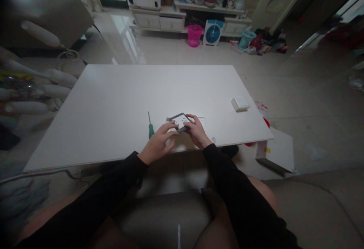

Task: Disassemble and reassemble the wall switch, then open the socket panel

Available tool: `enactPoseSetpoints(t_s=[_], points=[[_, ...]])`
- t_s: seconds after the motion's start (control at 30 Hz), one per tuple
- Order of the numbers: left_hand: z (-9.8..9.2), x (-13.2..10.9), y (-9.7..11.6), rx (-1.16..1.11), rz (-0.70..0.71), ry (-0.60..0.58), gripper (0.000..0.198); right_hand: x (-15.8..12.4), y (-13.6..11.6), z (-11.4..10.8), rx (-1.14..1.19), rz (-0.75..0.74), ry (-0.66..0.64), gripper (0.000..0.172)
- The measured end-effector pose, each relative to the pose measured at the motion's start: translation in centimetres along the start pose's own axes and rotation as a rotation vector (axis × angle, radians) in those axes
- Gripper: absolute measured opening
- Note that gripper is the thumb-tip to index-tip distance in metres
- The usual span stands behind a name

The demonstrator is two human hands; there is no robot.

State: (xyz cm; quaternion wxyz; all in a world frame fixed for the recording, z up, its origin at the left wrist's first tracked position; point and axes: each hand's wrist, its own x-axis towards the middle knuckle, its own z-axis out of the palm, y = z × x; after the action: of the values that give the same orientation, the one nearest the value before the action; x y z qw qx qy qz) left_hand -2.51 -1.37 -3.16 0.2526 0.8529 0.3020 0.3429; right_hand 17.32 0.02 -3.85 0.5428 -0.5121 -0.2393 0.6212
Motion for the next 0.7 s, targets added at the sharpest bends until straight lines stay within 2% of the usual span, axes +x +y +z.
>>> enactPoseSetpoints(t_s=[0.07, 0.17, 0.23, 0.3, 0.37, 0.5, 0.7], points=[[-0.1, 0.2, 0.0, -0.092, -0.156, 0.147, 0.022, 0.0, 0.1, 0.1, 0.009, -0.048, -0.003, 0.057], [-0.1, 0.7, -0.5, -0.355, -0.506, 0.318, 0.025, -0.2, 0.2, 0.3, 0.003, -0.094, -0.044, 0.057], [0.0, 0.9, -0.9, -0.604, -0.716, 0.335, 0.031, -0.3, 0.4, 0.5, -0.012, -0.108, -0.087, 0.055], [0.2, 1.0, -1.2, -0.821, -0.833, 0.321, 0.032, -0.4, 0.6, 0.7, -0.028, -0.113, -0.126, 0.056], [0.3, 1.0, -1.3, -0.922, -0.867, 0.331, 0.031, -0.5, 0.8, 0.7, -0.038, -0.11, -0.154, 0.057], [0.2, 1.1, -0.8, -0.904, -0.862, 0.376, 0.024, -0.6, 0.7, 0.8, -0.058, -0.104, -0.181, 0.057], [0.2, 1.2, -0.3, -0.952, -0.896, 0.375, 0.021, -0.7, 0.5, 0.6, -0.095, -0.091, -0.178, 0.058]])
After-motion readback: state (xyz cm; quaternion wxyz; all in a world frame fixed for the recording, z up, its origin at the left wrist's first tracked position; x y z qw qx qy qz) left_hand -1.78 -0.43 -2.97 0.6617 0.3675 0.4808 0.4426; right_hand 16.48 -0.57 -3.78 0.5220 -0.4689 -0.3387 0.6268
